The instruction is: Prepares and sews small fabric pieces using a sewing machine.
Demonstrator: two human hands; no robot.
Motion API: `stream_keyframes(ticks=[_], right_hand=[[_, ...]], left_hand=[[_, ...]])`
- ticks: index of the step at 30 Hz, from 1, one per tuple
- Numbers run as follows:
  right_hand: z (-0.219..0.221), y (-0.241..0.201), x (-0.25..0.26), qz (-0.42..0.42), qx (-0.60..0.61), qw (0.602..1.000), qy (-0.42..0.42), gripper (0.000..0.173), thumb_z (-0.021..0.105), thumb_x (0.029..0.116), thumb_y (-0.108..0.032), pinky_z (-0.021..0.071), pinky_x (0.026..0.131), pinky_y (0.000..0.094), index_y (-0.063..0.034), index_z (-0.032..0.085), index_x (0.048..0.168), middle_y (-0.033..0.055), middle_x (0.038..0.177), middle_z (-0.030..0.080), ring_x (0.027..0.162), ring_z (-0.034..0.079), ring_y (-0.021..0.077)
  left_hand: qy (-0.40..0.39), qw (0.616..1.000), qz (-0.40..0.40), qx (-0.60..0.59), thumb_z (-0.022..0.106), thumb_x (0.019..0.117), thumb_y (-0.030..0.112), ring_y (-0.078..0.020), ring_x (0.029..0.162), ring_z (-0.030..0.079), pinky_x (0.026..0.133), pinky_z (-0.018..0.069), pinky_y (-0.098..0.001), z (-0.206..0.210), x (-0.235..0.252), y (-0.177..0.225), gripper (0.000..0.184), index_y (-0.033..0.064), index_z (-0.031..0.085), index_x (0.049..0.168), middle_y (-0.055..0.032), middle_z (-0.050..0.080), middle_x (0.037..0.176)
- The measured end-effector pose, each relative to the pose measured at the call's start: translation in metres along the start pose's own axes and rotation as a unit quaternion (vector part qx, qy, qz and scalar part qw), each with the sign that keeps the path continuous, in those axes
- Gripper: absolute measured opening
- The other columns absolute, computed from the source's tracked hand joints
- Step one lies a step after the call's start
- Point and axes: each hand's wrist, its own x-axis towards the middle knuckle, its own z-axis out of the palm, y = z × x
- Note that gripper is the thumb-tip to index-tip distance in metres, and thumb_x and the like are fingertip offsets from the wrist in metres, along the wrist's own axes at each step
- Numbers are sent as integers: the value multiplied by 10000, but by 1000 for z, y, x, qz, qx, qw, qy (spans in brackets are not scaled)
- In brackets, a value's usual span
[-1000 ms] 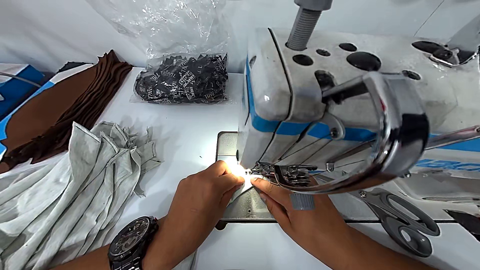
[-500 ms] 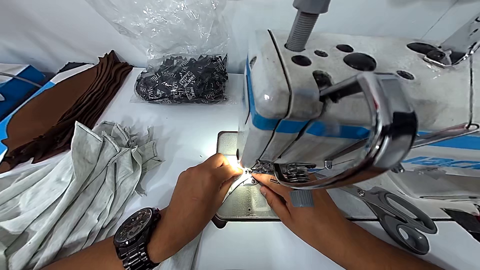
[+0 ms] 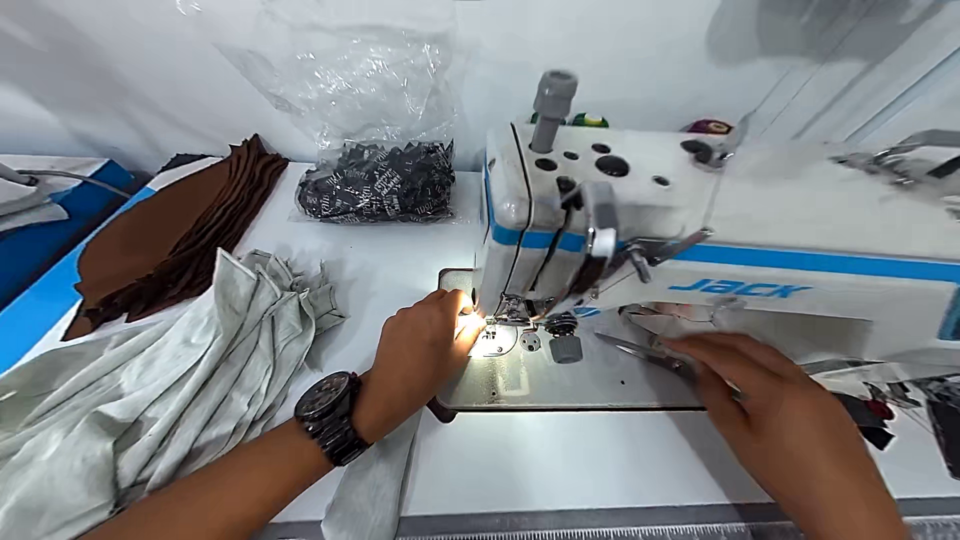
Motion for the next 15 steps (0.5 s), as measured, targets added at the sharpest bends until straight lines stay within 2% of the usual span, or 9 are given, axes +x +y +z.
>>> stream_keyframes(ticks=[2, 3, 6, 8, 10, 12, 13, 14, 15], right_hand=[[-8, 23, -40, 41, -26, 999, -20, 380, 460, 956, -112, 548, 856, 623, -116, 771, 1175, 173, 1197, 704, 1088, 677, 402], [-8, 28, -55, 49, -30, 998, -22, 400, 448, 958, -112, 539, 893, 626, -105, 766, 1201, 192, 1229, 696, 1116, 670, 420], [-17, 30, -84, 54, -20, 998, -29, 352, 531, 961, -131, 555, 876, 610, -118, 748, 1238, 171, 1221, 702, 1093, 681, 404], [-35, 23, -97, 83, -4, 992, -97, 468, 680, 890, -35, 558, 851, 641, -124, 673, 1350, 185, 1213, 686, 1057, 684, 415], [-49, 6, -104, 104, -31, 983, -148, 649, 790, 767, 27, 559, 787, 658, -129, 650, 1381, 225, 1173, 665, 995, 676, 450], [-53, -13, -114, 104, -87, 980, -144, 691, 839, 678, 50, 546, 671, 675, -111, 679, 1330, 273, 1108, 660, 903, 673, 503], [-52, -19, -123, 97, -97, 982, -130, 674, 838, 681, 49, 539, 629, 679, -90, 679, 1321, 283, 1090, 665, 859, 681, 508], [-50, -22, -134, 87, -84, 985, -119, 655, 812, 705, 38, 543, 609, 672, -78, 669, 1333, 267, 1089, 678, 826, 697, 485], [-48, -22, -145, 83, -31, 990, -114, 637, 772, 737, 35, 554, 643, 665, -60, 652, 1355, 251, 1109, 695, 842, 711, 458]], left_hand=[[-17, 999, -25, 18, 686, 974, 308, -264, 678, 646, 546, 504, -477, -3, -2, 9, 213, 100, 656, 943, -79, 640, 805], [-22, 999, -32, 19, 669, 988, 301, -300, 717, 665, 568, 519, -510, -4, -4, 13, 225, 78, 659, 969, -112, 655, 843], [-35, 998, -56, 2, 614, 1030, 300, -380, 824, 687, 647, 534, -581, -3, -8, 20, 277, 27, 659, 1030, -181, 675, 913], [-54, 994, -93, -3, 597, 1034, 307, -398, 920, 692, 743, 539, -603, 3, -7, 19, 300, 13, 658, 1050, -196, 687, 961], [-28, 993, -98, -52, 601, 1025, 251, -394, 902, 688, 765, 542, -598, 1, -17, 16, 256, 0, 654, 1028, -202, 679, 930], [-9, 980, -102, -171, 590, 1041, 203, -341, 831, 670, 759, 546, -549, -18, -41, 20, 236, -24, 650, 1054, -188, 668, 898], [-7, 961, -115, -253, 579, 1055, 194, -289, 782, 656, 721, 543, -486, -31, -61, 27, 233, -31, 634, 1077, -175, 665, 891], [-12, 929, -141, -341, 578, 1059, 196, -226, 753, 662, 691, 551, -406, -40, -82, 33, 219, -16, 617, 1099, -146, 678, 895], [-22, 882, -173, -438, 585, 1053, 169, -182, 745, 655, 680, 557, -348, -48, -102, 39, 195, -7, 609, 1132, -120, 668, 912]])
